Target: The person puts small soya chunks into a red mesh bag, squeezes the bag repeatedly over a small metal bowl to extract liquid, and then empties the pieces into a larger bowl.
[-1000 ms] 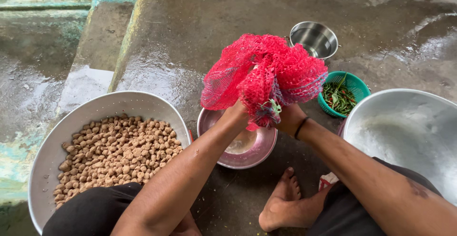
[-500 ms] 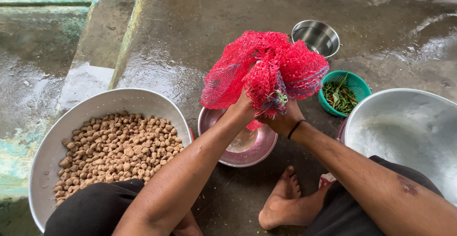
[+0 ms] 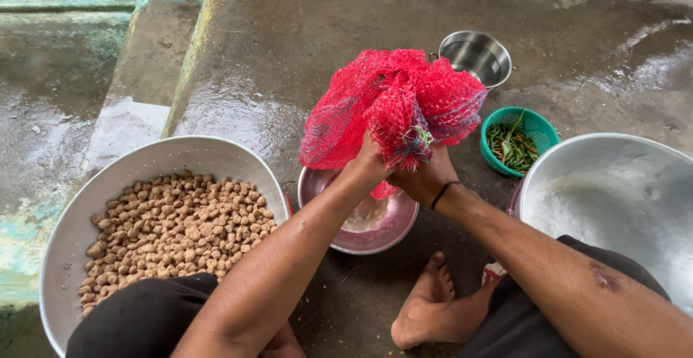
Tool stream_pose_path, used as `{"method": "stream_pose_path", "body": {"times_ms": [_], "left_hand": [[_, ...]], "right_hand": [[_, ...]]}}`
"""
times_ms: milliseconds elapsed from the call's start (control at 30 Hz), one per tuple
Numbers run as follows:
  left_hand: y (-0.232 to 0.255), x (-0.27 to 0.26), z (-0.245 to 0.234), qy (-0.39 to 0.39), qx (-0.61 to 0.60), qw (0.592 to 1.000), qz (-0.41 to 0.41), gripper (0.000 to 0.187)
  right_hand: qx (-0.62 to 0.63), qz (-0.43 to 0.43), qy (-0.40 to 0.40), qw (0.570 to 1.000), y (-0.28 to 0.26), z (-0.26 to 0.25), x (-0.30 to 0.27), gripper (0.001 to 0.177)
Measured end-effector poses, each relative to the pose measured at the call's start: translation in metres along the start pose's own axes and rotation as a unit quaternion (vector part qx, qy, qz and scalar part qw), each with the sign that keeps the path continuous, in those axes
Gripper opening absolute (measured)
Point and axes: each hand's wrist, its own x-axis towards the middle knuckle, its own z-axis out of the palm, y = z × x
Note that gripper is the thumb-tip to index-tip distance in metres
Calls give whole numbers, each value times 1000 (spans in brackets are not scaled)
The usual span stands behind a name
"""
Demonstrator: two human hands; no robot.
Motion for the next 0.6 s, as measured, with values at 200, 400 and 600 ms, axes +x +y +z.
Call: {"method": "stream_pose_path", "body": {"times_ms": [200,400,600], "left_hand": [[-28,-10,8,10,-2,1000,14,62],[-33,-10,11,4,20,1000,-1,66],[-32,-11,10,3,-35,997,-63,74]], "right_hand": [[56,-12,45,997,-13,-6,1,26],[-2,-84,81,993,-19,-9,3,25],[17,-43,60,997,-14,-6,3,24]]}}
